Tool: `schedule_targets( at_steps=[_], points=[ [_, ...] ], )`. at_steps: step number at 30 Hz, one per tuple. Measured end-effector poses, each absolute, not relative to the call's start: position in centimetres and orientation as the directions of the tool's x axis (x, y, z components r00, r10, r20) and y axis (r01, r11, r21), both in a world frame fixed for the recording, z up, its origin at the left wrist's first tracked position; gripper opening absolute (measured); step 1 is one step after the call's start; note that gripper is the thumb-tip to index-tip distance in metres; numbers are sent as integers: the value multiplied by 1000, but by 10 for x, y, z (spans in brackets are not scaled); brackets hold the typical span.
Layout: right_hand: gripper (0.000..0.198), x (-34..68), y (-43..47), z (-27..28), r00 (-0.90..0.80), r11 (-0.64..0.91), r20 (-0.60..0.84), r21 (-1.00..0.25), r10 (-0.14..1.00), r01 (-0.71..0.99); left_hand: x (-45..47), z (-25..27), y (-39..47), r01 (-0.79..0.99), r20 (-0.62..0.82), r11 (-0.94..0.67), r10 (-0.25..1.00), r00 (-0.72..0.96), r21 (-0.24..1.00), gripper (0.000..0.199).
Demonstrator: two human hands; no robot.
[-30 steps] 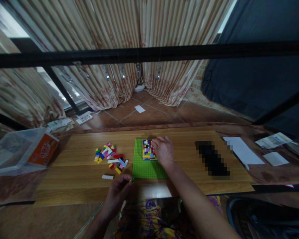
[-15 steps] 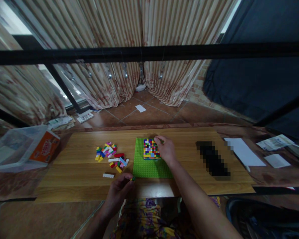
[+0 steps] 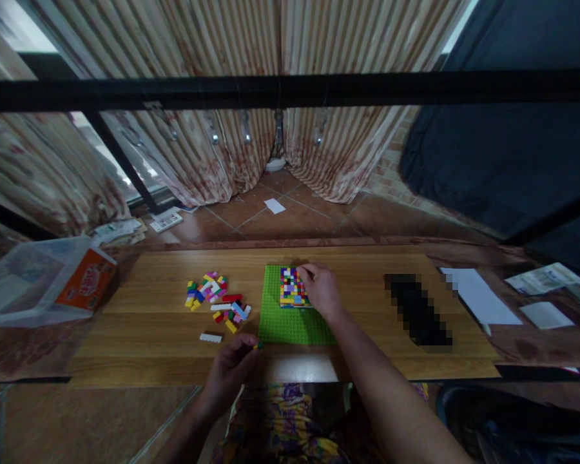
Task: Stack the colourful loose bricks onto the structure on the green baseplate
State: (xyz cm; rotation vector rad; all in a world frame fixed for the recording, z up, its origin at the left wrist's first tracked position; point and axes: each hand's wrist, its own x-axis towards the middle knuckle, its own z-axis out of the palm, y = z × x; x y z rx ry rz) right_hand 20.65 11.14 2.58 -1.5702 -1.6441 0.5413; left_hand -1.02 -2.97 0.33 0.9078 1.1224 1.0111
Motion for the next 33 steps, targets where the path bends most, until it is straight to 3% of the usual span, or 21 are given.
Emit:
schedule_targets(
  at_steps=[7, 13, 15, 18, 22, 27, 33],
  points=[
    [29, 209, 112, 28, 63, 143, 231, -769, 971, 623, -11, 1, -28, -170, -267, 283, 957, 115, 944, 27],
    [31, 198, 74, 48, 151, 252, 408, -772, 900, 583, -9, 7, -27, -161, -228, 235, 972, 60, 959, 26],
    [26, 185, 49, 52, 66, 268, 337, -839, 939, 474, -9, 10, -27, -177, -232, 235, 972, 41, 956, 25],
    [22, 163, 12, 48, -107, 148, 116, -920, 987, 363, -8, 12, -27, -207, -224, 227, 974, 38, 952, 24],
    [21, 142, -15, 33, -138, -34, -81, -948, 987, 316, -8, 14, -27, -238, -207, 213, 977, 52, 948, 24],
    [20, 134, -17, 28, -138, -156, -183, -970, 973, 184, -9, 13, -27, -213, -198, 205, 979, 54, 955, 25],
    [20, 135, -18, 26, -112, -175, -188, -978, 976, 114, -12, 8, -27, -224, -185, 205, 977, 110, 953, 24]
  ],
)
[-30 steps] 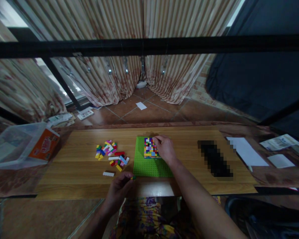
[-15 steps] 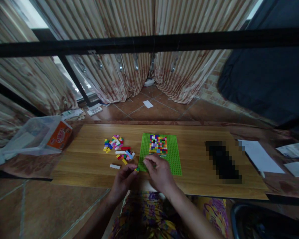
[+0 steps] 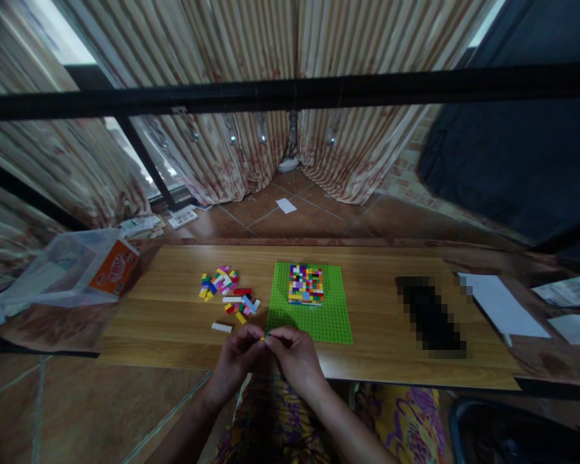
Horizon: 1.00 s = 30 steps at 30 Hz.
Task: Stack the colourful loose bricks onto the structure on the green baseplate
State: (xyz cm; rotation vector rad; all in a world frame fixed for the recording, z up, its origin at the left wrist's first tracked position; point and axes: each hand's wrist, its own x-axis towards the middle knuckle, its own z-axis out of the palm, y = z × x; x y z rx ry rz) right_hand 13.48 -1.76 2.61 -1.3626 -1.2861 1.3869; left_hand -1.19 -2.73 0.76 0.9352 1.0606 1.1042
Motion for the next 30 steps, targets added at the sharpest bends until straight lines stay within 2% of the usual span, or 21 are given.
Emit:
schedule_targets(
  at_steps=[6, 9, 13, 15, 18, 22, 25, 30],
  points=[
    [27, 140, -17, 25, -141, -208, -215, -976, 966, 67, -15, 10, -28, -228, -187, 223, 967, 171, 948, 23],
    [27, 154, -7, 33, -96, -177, -184, -981, 978, 79, -16, 10, -28, -238, -192, 229, 966, 171, 944, 23],
    [29, 189, 26, 45, 152, -22, 10, -979, 988, 204, -15, 9, -28, -220, -182, 206, 976, 122, 954, 23],
    [29, 207, 48, 49, 172, 75, 144, -932, 975, 355, -15, 9, -27, -219, -179, 202, 977, 119, 955, 23],
    [30, 227, 79, 50, 105, 171, 277, -806, 955, 567, -14, 11, -26, -225, -189, 212, 975, 121, 951, 24],
    [31, 232, 105, 45, -29, 257, 347, -634, 938, 730, -13, 12, -26, -239, -195, 219, 974, 119, 946, 25],
    [32, 230, 111, 40, -139, 316, 341, -544, 930, 777, -13, 11, -27, -238, -191, 216, 974, 122, 947, 24],
    [30, 229, 115, 37, -179, 327, 316, -518, 932, 790, -13, 9, -28, -244, -195, 222, 972, 129, 944, 24]
  ],
)
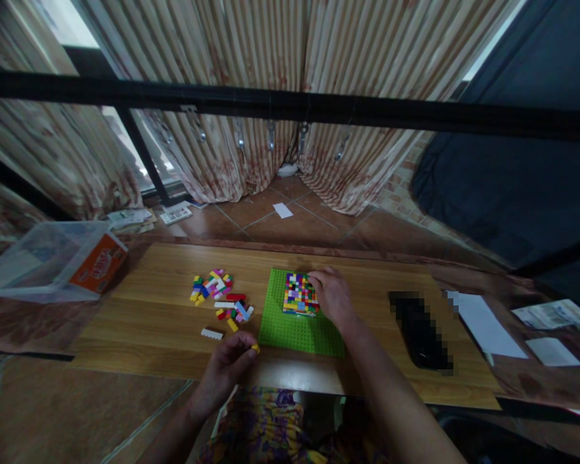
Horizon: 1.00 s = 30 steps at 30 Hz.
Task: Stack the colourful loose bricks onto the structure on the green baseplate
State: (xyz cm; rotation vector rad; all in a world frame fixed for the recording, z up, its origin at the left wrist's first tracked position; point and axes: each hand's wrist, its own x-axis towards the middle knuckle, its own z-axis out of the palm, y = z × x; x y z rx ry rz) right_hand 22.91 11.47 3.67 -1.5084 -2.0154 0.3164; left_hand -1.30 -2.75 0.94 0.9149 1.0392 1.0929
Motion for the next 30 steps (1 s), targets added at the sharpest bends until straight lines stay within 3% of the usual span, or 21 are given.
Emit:
schedule_targets(
  at_steps=[18, 26, 30],
  points=[
    [28, 235, 125, 42, -300, 389, 253, -482, 920, 785, -12, 11, -26, -240, -204, 231, 970, 132, 943, 25],
    [26, 232, 124, 46, -284, 345, 196, -529, 939, 776, -13, 7, -27, -240, -181, 203, 977, 111, 949, 25],
    [27, 233, 117, 49, -170, 284, 240, -598, 956, 750, -12, 6, -27, -266, -196, 213, 977, 88, 940, 27]
  ],
)
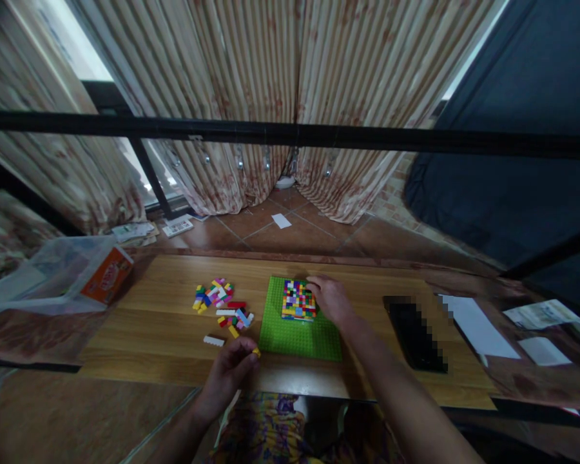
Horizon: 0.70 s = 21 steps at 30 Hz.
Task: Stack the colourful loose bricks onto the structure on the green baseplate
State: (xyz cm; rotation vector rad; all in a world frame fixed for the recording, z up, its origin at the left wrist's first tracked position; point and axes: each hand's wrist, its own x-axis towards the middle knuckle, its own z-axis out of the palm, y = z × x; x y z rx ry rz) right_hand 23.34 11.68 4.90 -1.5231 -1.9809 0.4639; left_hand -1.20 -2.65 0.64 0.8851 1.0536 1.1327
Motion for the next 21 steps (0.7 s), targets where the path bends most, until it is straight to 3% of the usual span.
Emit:
schedule_targets(
  at_steps=[5, 10, 15, 21],
  points=[
    [31, 226, 75, 50, 68, 173, 275, -758, 959, 629, -5, 9, -27, -304, -212, 201, 977, -2, 931, 27],
    [28, 192, 12, 51, -55, 109, 95, -922, 994, 371, 17, 25, -19, -355, -246, 209, 967, -61, 911, 31],
    [28, 175, -10, 55, -19, 42, 38, -966, 999, 255, 40, 45, -6, -363, -173, 138, 983, -65, 921, 29],
    [22, 181, -7, 61, 31, 117, 129, -959, 991, 259, 53, 54, -2, -360, -161, 131, 985, -55, 924, 26]
  ],
)
